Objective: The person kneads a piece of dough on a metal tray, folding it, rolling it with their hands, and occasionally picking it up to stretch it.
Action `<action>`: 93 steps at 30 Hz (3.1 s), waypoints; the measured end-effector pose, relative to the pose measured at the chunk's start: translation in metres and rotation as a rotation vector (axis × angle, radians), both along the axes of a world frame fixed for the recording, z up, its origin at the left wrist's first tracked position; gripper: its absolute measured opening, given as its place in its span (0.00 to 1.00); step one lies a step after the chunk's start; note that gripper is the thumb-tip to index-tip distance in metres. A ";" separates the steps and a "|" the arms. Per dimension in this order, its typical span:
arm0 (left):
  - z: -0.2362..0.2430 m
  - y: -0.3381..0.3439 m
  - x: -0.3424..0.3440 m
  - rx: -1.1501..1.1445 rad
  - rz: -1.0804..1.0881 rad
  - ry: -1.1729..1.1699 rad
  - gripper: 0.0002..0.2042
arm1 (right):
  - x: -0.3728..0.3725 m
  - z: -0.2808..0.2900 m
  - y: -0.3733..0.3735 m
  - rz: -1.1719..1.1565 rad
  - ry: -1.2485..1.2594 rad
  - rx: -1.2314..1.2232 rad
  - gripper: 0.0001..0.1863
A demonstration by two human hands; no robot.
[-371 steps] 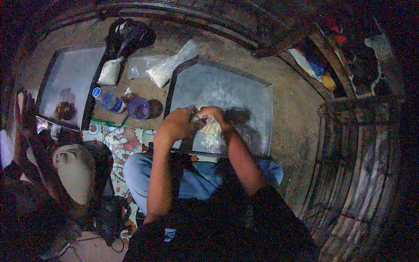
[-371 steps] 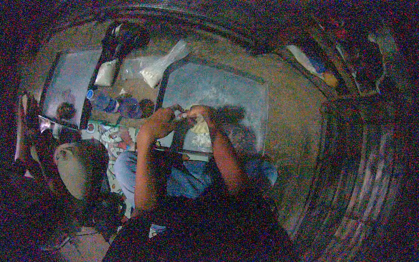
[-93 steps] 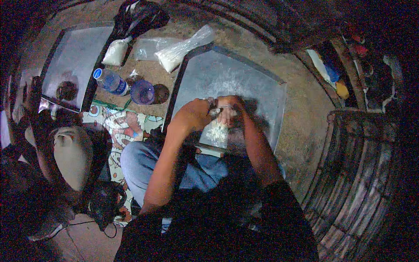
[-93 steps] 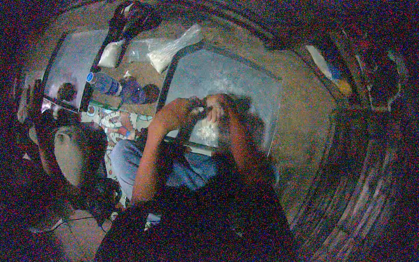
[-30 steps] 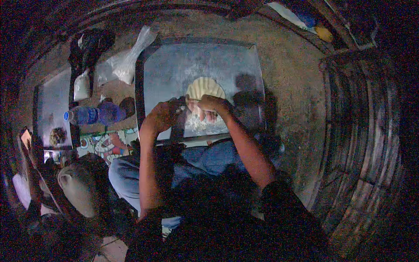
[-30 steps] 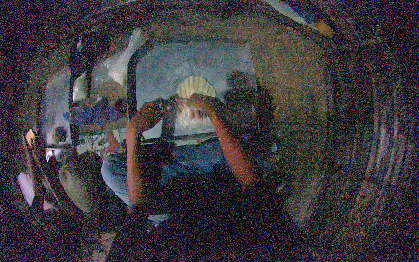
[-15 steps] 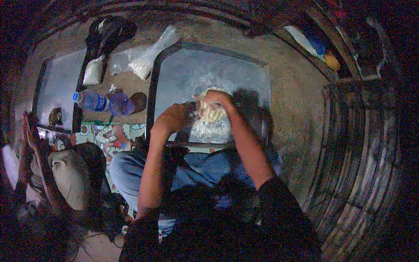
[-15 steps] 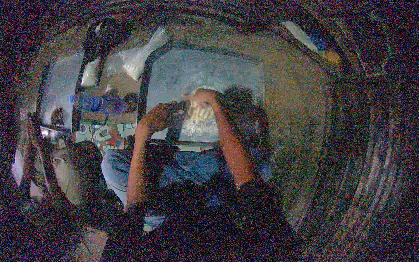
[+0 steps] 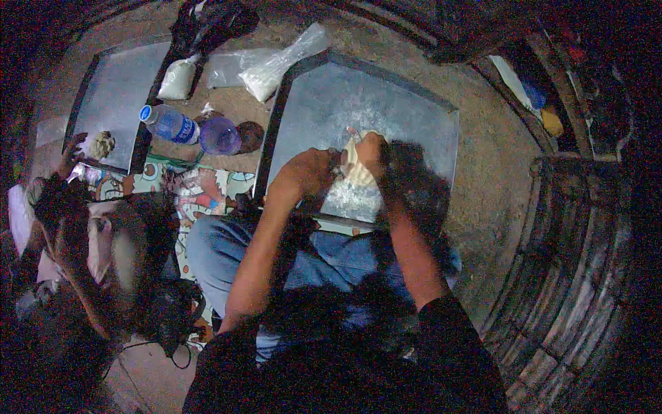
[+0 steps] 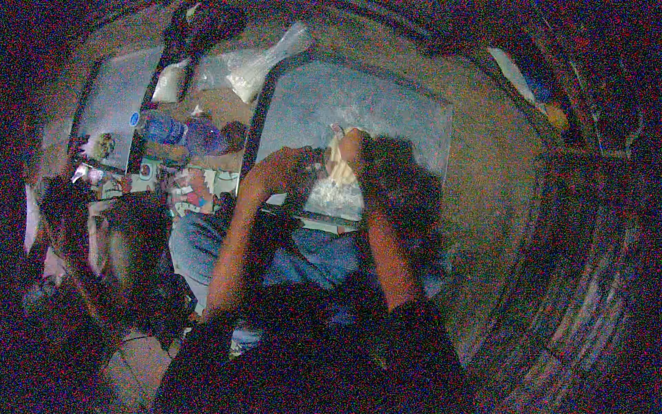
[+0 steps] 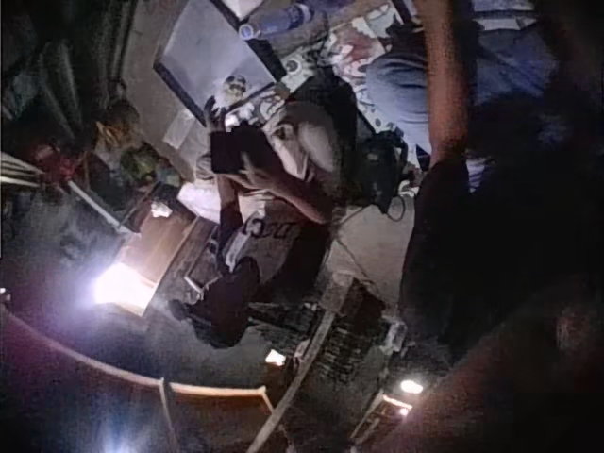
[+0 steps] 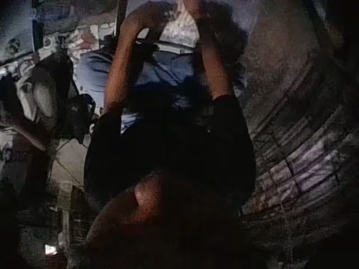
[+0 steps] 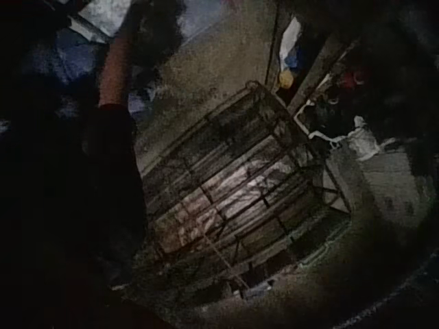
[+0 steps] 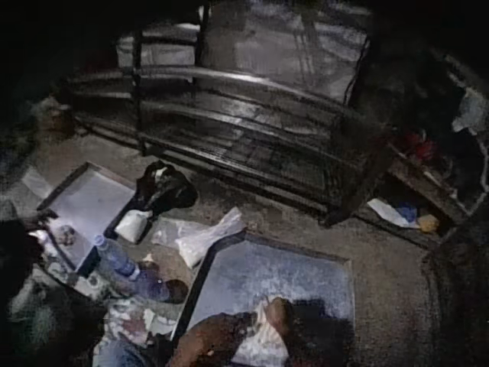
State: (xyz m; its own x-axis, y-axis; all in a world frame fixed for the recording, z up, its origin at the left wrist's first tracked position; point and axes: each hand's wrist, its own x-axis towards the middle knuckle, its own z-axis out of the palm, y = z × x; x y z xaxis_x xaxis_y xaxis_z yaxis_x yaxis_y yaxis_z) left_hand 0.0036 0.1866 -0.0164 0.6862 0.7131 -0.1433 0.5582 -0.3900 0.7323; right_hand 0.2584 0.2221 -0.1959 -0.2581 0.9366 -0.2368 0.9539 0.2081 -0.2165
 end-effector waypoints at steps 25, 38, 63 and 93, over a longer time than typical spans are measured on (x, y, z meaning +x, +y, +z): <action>-0.001 0.003 0.011 -0.016 -0.033 0.011 0.18 | -0.023 0.053 -0.058 -0.411 0.301 0.022 0.21; -0.003 0.009 0.012 0.007 -0.075 0.136 0.19 | 0.045 0.080 -0.090 -0.553 0.712 -0.089 0.13; -0.036 0.018 -0.191 0.508 1.048 0.241 0.29 | 0.062 0.040 -0.153 -0.613 0.496 0.197 0.05; 0.069 -0.030 -0.019 0.345 0.626 -0.613 0.33 | 0.052 0.063 -0.129 -0.630 0.830 0.149 0.09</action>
State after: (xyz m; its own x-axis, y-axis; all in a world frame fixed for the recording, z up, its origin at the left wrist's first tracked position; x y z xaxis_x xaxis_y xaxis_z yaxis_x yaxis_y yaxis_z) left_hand -0.0151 0.1568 0.0527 0.0498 0.9134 0.4040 0.2948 -0.3999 0.8678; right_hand 0.3102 0.0930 -0.1327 0.2576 0.9629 -0.0799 0.4629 -0.1956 -0.8645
